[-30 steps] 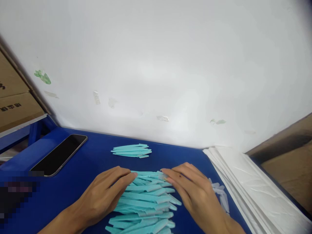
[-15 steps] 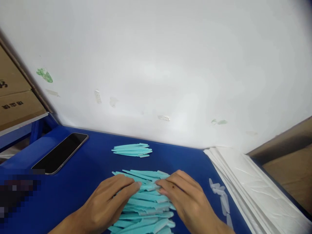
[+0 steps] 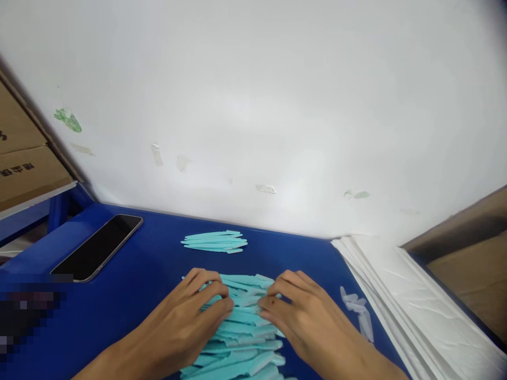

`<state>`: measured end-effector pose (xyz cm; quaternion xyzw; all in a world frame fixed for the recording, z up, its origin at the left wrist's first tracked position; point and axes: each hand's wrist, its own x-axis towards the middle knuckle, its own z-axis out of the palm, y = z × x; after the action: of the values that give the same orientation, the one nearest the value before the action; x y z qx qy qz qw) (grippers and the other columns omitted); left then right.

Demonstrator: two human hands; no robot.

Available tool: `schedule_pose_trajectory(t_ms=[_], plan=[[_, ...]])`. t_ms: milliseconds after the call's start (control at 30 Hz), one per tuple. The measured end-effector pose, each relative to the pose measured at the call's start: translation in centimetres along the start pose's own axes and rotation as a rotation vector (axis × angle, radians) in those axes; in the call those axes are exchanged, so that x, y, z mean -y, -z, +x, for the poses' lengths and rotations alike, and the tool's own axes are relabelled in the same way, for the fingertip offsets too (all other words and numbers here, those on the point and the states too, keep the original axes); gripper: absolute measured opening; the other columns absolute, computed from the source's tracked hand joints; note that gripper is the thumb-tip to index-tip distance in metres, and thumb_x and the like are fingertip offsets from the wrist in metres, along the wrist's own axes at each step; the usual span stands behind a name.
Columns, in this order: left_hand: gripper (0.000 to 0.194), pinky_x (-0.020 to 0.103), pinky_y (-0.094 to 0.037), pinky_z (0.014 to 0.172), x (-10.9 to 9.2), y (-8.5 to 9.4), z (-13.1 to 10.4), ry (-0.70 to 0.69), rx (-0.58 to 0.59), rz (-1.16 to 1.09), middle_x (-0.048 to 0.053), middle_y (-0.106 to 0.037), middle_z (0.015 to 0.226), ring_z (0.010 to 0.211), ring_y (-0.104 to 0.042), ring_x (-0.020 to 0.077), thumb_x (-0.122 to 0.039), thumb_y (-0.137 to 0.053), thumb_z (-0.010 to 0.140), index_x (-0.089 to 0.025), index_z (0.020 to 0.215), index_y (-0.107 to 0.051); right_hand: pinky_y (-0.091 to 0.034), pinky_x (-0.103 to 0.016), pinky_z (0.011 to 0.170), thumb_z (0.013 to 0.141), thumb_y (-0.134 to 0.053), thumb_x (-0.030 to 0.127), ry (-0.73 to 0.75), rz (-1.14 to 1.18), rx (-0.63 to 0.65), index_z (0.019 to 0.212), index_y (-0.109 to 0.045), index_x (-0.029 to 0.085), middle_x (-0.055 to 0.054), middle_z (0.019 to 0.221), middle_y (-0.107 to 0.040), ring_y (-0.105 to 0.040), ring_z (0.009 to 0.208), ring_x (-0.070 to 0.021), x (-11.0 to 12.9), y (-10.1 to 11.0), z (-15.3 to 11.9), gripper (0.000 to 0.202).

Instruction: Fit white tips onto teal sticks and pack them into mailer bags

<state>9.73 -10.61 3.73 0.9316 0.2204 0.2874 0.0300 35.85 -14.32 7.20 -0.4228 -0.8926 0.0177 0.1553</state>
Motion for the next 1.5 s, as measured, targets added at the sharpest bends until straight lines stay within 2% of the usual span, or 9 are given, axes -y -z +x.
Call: schedule_pose_trajectory(t_ms=[133, 267, 467, 533, 633, 733, 867, 1067, 1500], plan=[[0.02, 0.039, -0.044, 0.081, -0.1, 0.2, 0.1, 0.011, 0.03, -0.036, 0.008, -0.065, 0.1, 0.097, -0.055, 0.0243, -0.004, -0.053, 0.097, -0.016, 0.11, -0.064, -0.042, -0.034, 0.079, 0.094, -0.073, 0.02, -0.029, 0.001, 0.011, 0.092, -0.071, 0.025, 0.003, 0.09, -0.07, -0.062, 0.087, -0.0174, 0.1, 0.1, 0.0, 0.006], [0.023, 0.038, -0.047, 0.084, 0.4, 0.6, 0.1, 0.036, 0.001, -0.025, 0.009, -0.067, 0.101, 0.101, -0.057, 0.024, -0.006, -0.049, 0.1, -0.017, 0.114, -0.064, -0.046, -0.037, 0.083, 0.099, -0.065, 0.021, -0.058, -0.03, -0.013, 0.095, -0.073, 0.024, 0.0, 0.092, -0.07, -0.064, 0.088, -0.0198, -0.4, 1.8, 0.1, 0.009], [0.023, 0.04, -0.05, 0.092, 4.4, 0.4, -0.1, 0.2, -0.079, 0.178, 0.009, -0.068, 0.109, 0.105, -0.059, 0.0234, -0.018, -0.048, 0.105, -0.019, 0.114, -0.068, -0.052, -0.039, 0.081, 0.102, -0.055, 0.028, -0.15, -0.123, -0.086, 0.112, -0.073, 0.029, -0.004, 0.103, -0.075, -0.07, 0.091, -0.0243, -3.9, 4.9, -2.2, 0.02], [0.025, 0.042, -0.052, 0.091, 6.2, 0.2, -0.5, 0.244, -0.08, 0.255, 0.011, -0.066, 0.118, 0.111, -0.059, 0.0269, -0.024, -0.048, 0.105, -0.02, 0.115, -0.07, -0.054, -0.038, 0.075, 0.098, -0.061, 0.033, -0.297, -0.146, -0.014, 0.114, -0.074, 0.031, -0.003, 0.106, -0.077, -0.074, 0.088, -0.0257, -5.2, 5.6, -3.7, 0.021], [0.031, 0.048, -0.052, 0.092, 8.3, -0.1, -1.4, 0.309, -0.031, 0.306, 0.014, -0.063, 0.127, 0.115, -0.057, 0.0307, -0.031, -0.044, 0.107, -0.019, 0.122, -0.069, -0.052, -0.038, 0.069, 0.087, -0.071, 0.03, -0.683, -0.183, 0.332, 0.109, -0.076, 0.031, -0.004, 0.094, -0.079, -0.075, 0.081, -0.0286, -6.7, 6.4, -5.8, 0.023], [0.036, 0.051, -0.052, 0.094, 9.4, -0.6, -2.1, 0.328, -0.01, 0.318, 0.015, -0.062, 0.132, 0.117, -0.058, 0.032, -0.037, -0.043, 0.107, -0.021, 0.128, -0.067, -0.048, -0.039, 0.072, 0.08, -0.075, 0.022, -0.865, -0.27, 0.545, 0.108, -0.078, 0.029, -0.008, 0.096, -0.079, -0.074, 0.09, -0.0332, -7.5, 6.5, -6.6, 0.029], [0.039, 0.051, -0.051, 0.093, 9.9, -1.2, -2.3, 0.3, -0.002, 0.345, 0.015, -0.062, 0.133, 0.116, -0.06, 0.0323, -0.04, -0.04, 0.108, -0.022, 0.13, -0.067, -0.042, -0.035, 0.069, 0.082, -0.072, 0.02, -0.906, -0.323, 0.571, 0.102, -0.078, 0.025, -0.01, 0.101, -0.078, -0.073, 0.094, -0.0333, -8.2, 6.1, -5.7, 0.022], [0.03, 0.041, -0.049, 0.086, 9.9, -1.2, -2.3, 0.256, -0.006, 0.354, 0.012, -0.066, 0.122, 0.109, -0.061, 0.0281, -0.029, -0.045, 0.107, -0.024, 0.124, -0.069, -0.036, -0.032, 0.063, 0.076, -0.077, 0.018, -0.932, -0.325, 0.614, 0.1, -0.077, 0.027, -0.009, 0.099, -0.078, -0.073, 0.095, -0.0339, -9.6, 5.6, -4.8, 0.025], [0.028, 0.038, -0.047, 0.087, 9.5, -1.0, -2.4, 0.245, -0.011, 0.335, 0.008, -0.07, 0.108, 0.1, -0.061, 0.024, -0.029, -0.045, 0.108, -0.02, 0.111, -0.071, -0.035, -0.03, 0.063, 0.073, -0.074, 0.014, -0.923, -0.223, 0.622, 0.077, -0.074, 0.027, -0.002, 0.085, -0.076, -0.071, 0.085, -0.0263, -10.5, 5.0, -4.9, 0.013]])
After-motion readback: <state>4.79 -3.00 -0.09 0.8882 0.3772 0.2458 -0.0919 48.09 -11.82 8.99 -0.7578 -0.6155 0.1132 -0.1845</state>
